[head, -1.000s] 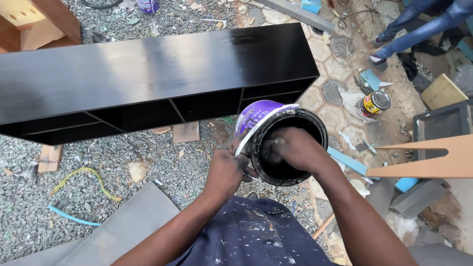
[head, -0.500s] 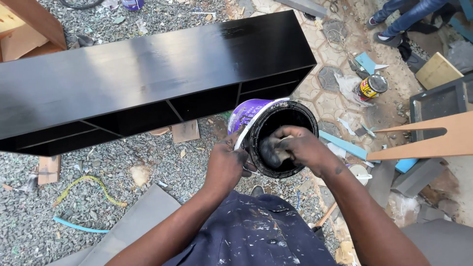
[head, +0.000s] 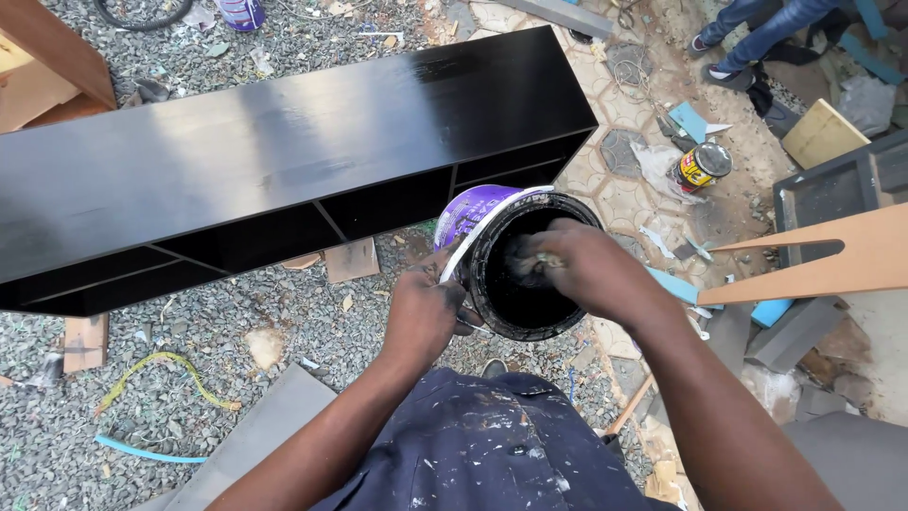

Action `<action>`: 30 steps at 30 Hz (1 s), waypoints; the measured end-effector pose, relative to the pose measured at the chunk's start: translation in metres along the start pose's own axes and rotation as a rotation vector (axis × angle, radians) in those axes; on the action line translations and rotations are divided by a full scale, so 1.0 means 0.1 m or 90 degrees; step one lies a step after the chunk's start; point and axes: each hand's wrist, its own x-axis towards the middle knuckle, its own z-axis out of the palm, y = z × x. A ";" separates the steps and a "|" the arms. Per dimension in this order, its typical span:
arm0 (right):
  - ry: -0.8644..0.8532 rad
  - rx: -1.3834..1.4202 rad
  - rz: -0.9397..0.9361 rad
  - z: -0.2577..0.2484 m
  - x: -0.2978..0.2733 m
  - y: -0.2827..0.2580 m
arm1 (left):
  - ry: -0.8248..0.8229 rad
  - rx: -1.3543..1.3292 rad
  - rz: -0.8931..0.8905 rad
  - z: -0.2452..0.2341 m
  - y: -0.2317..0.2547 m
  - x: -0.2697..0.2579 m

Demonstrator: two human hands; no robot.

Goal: Painting a black wooden shelf unit using a brush and black paint in an outdoor workshop.

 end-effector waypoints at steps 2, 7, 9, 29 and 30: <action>-0.024 -0.064 0.003 0.28 0.18 0.06 | -0.002 -0.007 0.001 0.01 0.04 -0.04; -0.092 -0.105 0.001 0.66 0.40 0.20 | -0.008 -0.008 0.005 0.04 0.13 -0.10; -0.102 -0.091 0.004 0.62 0.32 0.15 | -0.005 -0.018 -0.002 0.05 0.15 -0.13; -0.046 0.598 0.297 0.29 0.06 0.37 | -0.015 0.016 -0.009 0.13 0.00 0.06; -0.059 0.683 0.329 0.33 0.06 0.46 | -0.014 0.023 -0.005 0.13 -0.01 0.08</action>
